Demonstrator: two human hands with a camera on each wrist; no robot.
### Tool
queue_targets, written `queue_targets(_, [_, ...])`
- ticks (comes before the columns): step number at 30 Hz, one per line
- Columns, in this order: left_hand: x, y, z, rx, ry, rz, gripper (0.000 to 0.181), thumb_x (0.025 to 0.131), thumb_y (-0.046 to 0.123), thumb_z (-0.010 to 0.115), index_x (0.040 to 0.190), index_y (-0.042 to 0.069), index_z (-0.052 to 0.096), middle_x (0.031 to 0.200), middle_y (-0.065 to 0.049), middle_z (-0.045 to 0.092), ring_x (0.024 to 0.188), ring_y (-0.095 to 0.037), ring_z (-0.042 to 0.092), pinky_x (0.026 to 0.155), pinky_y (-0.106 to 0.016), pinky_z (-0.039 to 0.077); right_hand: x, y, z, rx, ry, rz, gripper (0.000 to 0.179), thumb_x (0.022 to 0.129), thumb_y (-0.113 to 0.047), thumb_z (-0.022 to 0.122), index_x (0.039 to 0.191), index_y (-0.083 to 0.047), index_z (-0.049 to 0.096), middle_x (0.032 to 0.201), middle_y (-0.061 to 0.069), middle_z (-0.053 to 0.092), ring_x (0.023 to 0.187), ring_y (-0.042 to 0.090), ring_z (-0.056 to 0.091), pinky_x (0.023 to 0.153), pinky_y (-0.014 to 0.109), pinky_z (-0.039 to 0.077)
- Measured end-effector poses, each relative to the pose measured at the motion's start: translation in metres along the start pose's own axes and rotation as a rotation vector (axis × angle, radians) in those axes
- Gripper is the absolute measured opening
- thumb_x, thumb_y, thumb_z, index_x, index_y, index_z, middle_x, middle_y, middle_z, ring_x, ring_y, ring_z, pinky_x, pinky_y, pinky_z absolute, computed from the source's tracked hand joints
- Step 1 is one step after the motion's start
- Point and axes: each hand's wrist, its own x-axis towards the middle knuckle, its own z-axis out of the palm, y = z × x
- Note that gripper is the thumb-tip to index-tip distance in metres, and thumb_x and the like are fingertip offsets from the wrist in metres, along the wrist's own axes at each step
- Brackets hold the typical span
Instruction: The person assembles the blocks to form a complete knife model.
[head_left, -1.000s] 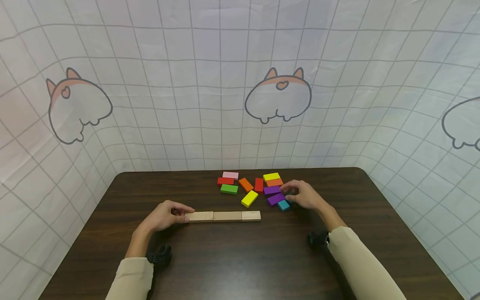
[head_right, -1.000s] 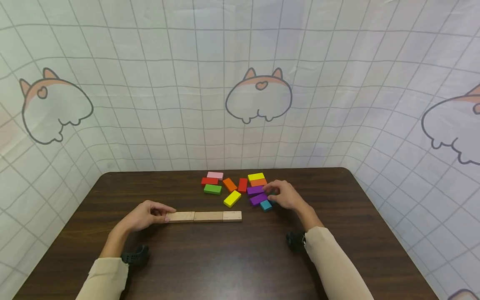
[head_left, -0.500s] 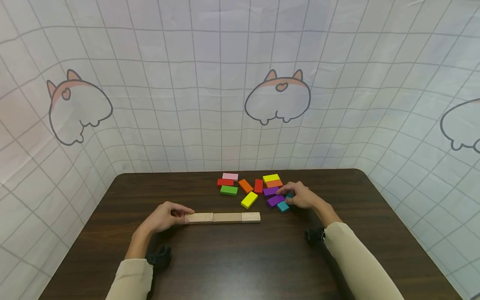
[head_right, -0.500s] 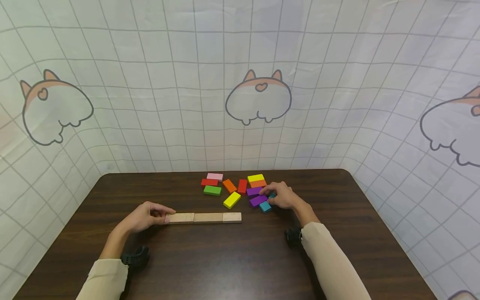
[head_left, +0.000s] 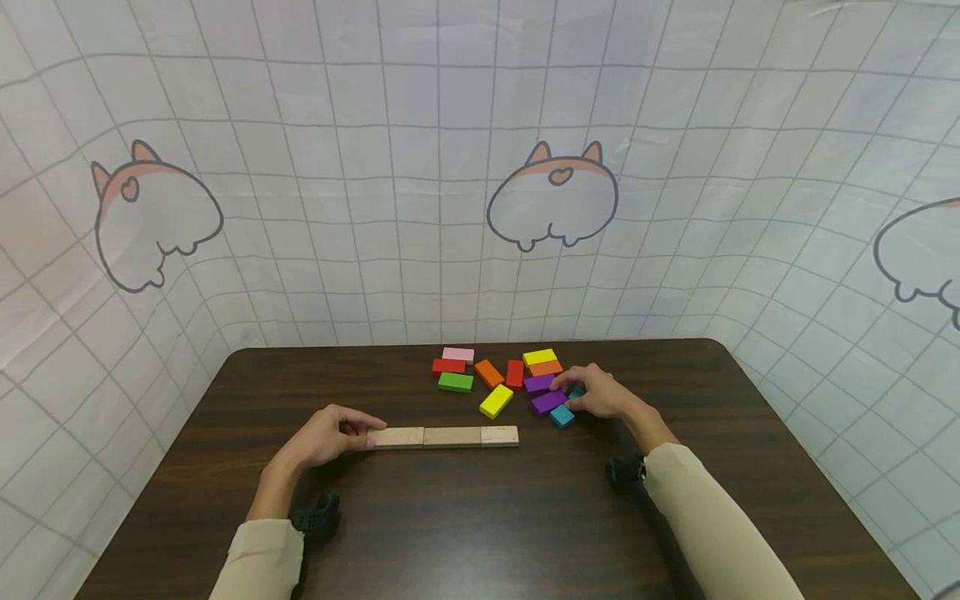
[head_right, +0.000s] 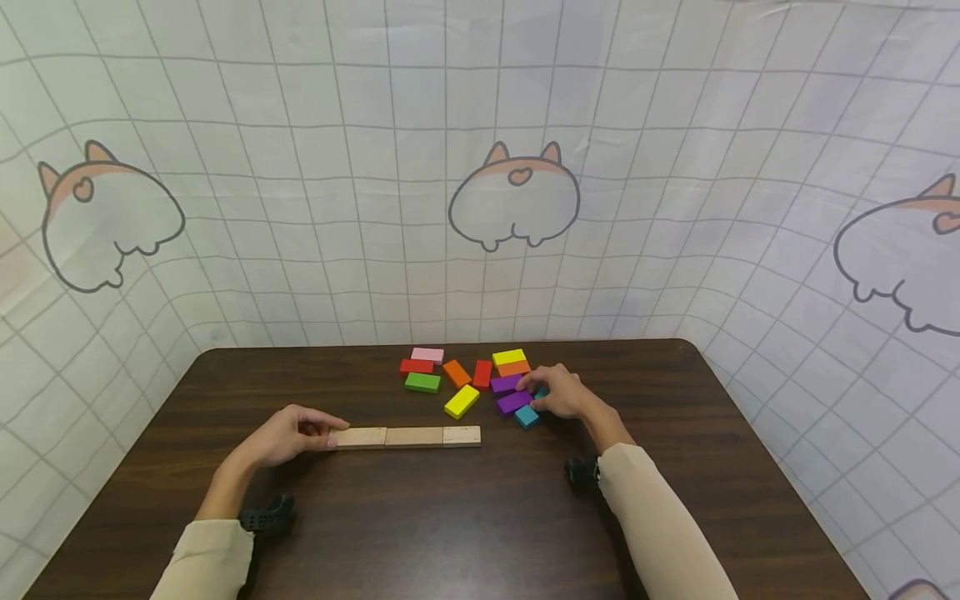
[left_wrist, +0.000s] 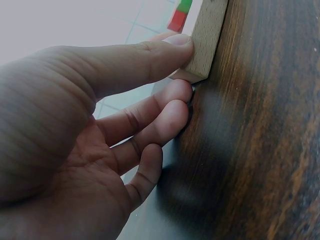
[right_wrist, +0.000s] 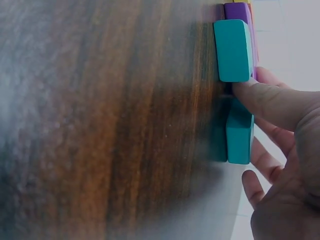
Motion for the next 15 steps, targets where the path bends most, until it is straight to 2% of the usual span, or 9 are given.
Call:
queue_targets(3, [0.0, -0.001, 0.0, 0.0, -0.001, 0.003, 0.025, 0.092, 0.017, 0.077, 0.117, 0.014, 0.079, 0.086, -0.003, 0.066, 0.073, -0.017, 0.051, 0.064, -0.03, 0.044, -0.001, -0.001, 0.0, -0.011, -0.004, 0.014, 0.026, 0.094, -0.008, 0.072, 0.118, -0.018, 0.072, 0.123, 0.008, 0.068, 0.118, 0.035, 0.047, 0.106, 0.074, 0.023])
queue_targets(6, [0.0, -0.001, 0.0, 0.0, -0.001, 0.009, 0.025, 0.092, 0.017, 0.077, 0.117, 0.014, 0.079, 0.086, -0.003, 0.066, 0.073, -0.016, 0.051, 0.063, -0.029, 0.043, -0.002, -0.003, -0.001, -0.012, 0.011, 0.012, 0.026, 0.094, -0.01, 0.072, 0.119, -0.018, 0.071, 0.119, 0.007, 0.068, 0.12, 0.036, 0.046, 0.107, 0.076, 0.02])
queue_targets(10, [-0.001, -0.001, 0.0, -0.002, 0.001, 0.01, 0.025, 0.092, 0.016, 0.077, 0.117, 0.014, 0.079, 0.086, -0.003, 0.066, 0.073, -0.016, 0.051, 0.063, -0.029, 0.043, -0.004, -0.005, -0.004, 0.0, 0.049, 0.007, 0.028, 0.094, -0.011, 0.073, 0.122, -0.016, 0.071, 0.116, 0.008, 0.068, 0.119, 0.035, 0.046, 0.106, 0.074, 0.02])
queue_targets(15, [0.0, -0.001, 0.0, -0.003, 0.002, 0.013, 0.025, 0.092, 0.016, 0.077, 0.117, 0.013, 0.079, 0.086, -0.003, 0.065, 0.073, -0.016, 0.051, 0.063, -0.029, 0.043, -0.009, -0.008, -0.01, 0.021, 0.083, -0.016, 0.03, 0.093, -0.011, 0.074, 0.123, -0.014, 0.071, 0.122, 0.012, 0.068, 0.118, 0.035, 0.047, 0.103, 0.075, 0.018])
